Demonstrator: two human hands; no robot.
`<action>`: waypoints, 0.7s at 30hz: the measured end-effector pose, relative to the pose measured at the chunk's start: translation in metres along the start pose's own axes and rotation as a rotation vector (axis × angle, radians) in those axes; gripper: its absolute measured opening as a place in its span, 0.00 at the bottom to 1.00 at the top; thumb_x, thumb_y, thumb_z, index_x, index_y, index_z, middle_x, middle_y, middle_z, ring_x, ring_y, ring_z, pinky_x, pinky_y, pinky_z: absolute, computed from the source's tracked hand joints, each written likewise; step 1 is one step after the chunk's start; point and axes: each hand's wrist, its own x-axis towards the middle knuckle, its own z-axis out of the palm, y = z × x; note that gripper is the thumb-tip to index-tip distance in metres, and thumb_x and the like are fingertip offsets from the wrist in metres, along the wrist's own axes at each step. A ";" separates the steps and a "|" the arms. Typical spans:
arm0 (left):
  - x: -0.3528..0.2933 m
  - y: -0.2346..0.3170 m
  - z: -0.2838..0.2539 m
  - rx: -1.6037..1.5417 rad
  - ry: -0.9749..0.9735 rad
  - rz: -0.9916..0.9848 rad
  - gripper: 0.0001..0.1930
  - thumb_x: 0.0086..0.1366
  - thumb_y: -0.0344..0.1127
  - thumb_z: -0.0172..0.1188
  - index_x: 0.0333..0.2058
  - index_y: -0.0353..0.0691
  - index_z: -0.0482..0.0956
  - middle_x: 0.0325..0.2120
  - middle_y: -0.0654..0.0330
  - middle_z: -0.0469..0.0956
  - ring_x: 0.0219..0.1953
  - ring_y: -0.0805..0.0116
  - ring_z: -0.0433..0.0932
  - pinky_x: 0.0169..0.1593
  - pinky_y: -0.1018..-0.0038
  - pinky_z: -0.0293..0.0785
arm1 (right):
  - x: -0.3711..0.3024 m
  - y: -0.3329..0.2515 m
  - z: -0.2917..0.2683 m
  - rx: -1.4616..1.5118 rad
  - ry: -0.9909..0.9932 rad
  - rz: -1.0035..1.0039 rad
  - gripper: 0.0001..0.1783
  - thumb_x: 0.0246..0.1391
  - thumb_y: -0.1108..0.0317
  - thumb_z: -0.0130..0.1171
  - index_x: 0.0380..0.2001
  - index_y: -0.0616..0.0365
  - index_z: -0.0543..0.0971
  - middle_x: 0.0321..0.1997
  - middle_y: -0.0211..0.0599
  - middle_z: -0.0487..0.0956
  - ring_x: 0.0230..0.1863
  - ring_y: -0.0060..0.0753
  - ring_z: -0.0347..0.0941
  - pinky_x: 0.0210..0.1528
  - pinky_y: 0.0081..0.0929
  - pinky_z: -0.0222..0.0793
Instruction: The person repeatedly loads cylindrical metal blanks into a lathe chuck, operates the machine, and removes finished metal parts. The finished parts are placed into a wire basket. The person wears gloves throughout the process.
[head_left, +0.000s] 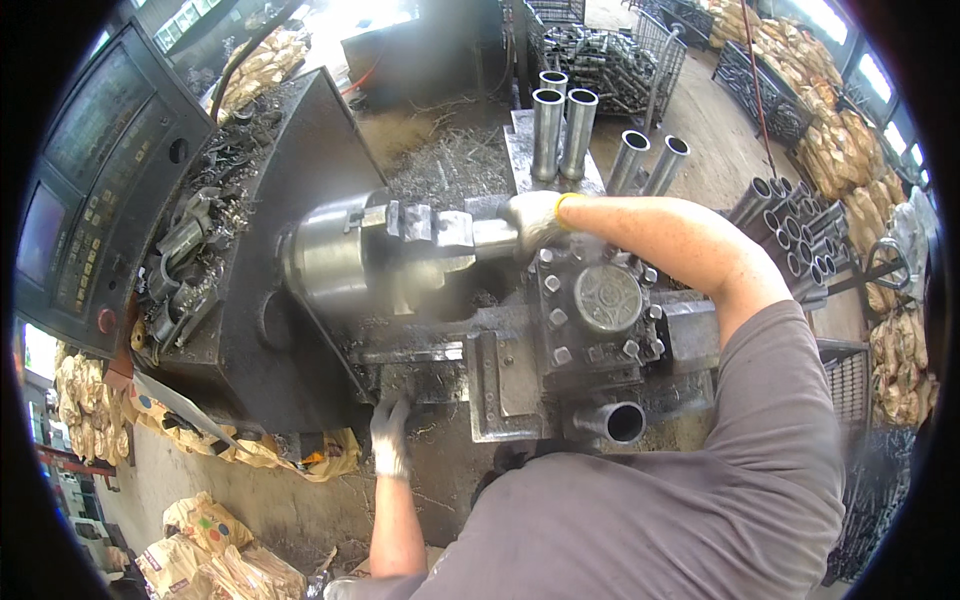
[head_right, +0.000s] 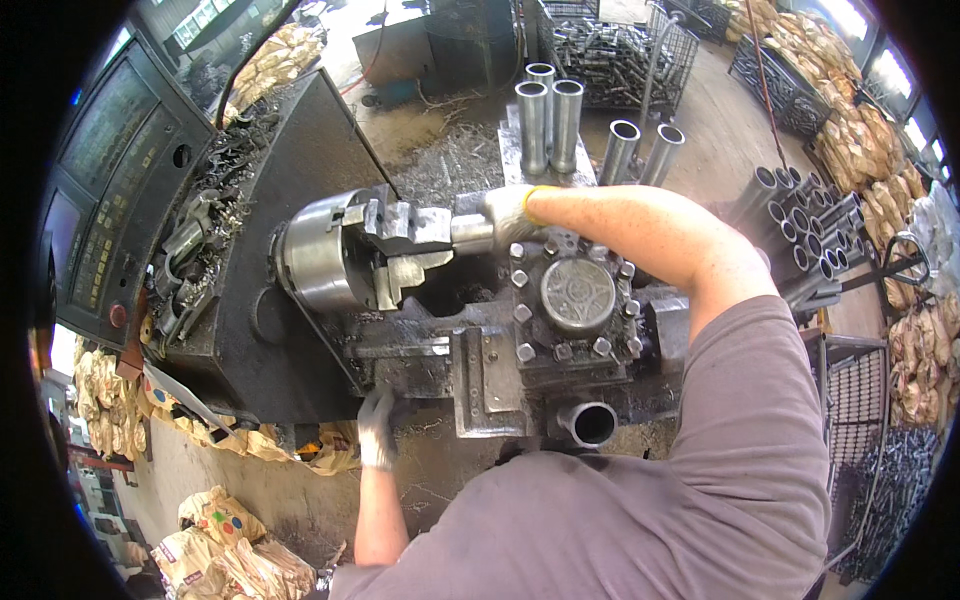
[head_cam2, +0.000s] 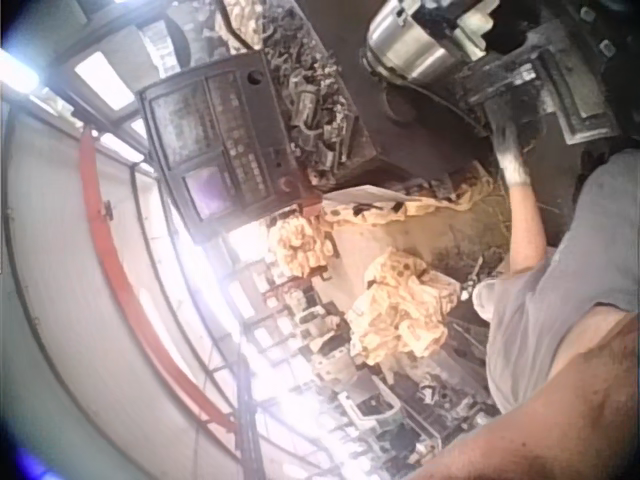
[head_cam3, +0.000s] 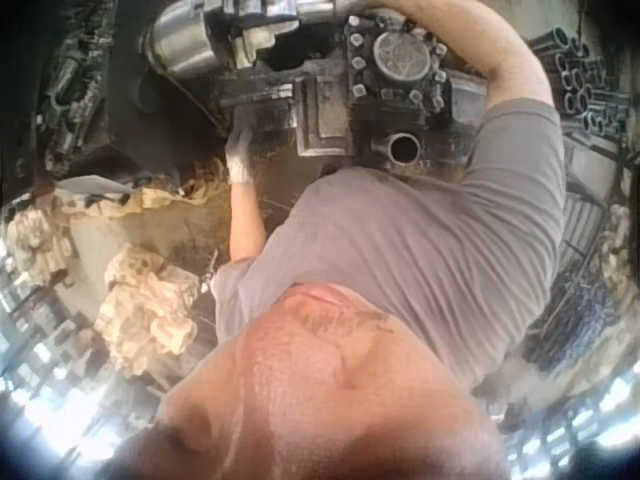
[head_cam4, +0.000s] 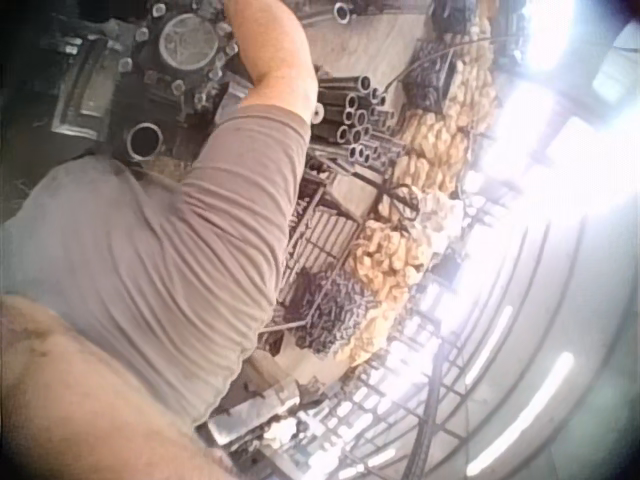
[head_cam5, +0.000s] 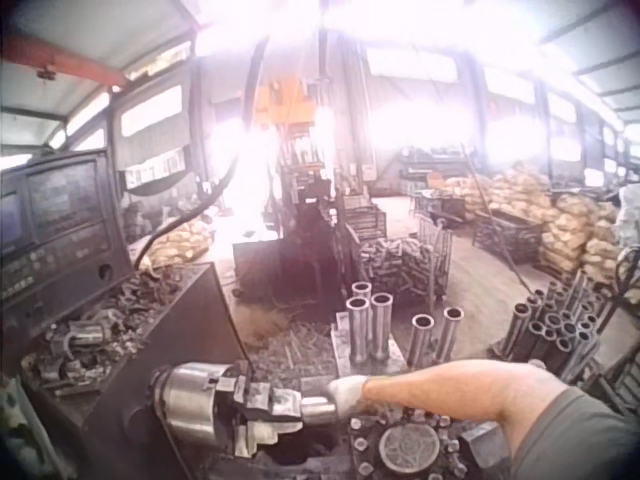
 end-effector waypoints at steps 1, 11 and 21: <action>-0.011 0.004 -0.015 -0.063 -0.007 -0.136 0.17 0.73 0.40 0.64 0.52 0.34 0.83 0.47 0.56 0.87 0.44 0.65 0.84 0.50 0.68 0.80 | -0.005 -0.006 0.001 0.008 -0.022 0.054 0.41 0.34 0.53 0.77 0.55 0.61 0.82 0.46 0.53 0.88 0.48 0.52 0.86 0.52 0.44 0.81; -0.038 -0.026 -0.155 -0.535 0.723 -0.044 0.22 0.77 0.59 0.53 0.49 0.47 0.78 0.35 0.66 0.76 0.32 0.69 0.72 0.39 0.66 0.72 | -0.023 -0.007 -0.035 0.043 -0.357 0.235 0.43 0.49 0.45 0.76 0.60 0.66 0.80 0.49 0.49 0.88 0.46 0.42 0.86 0.49 0.38 0.82; -0.038 0.042 -0.159 -0.591 0.581 -0.218 0.19 0.77 0.56 0.51 0.27 0.57 0.67 0.18 0.76 0.62 0.18 0.77 0.57 0.24 0.76 0.55 | -0.005 -0.028 -0.008 0.523 -0.066 0.147 0.34 0.44 0.48 0.80 0.50 0.58 0.83 0.35 0.35 0.87 0.32 0.27 0.82 0.32 0.27 0.80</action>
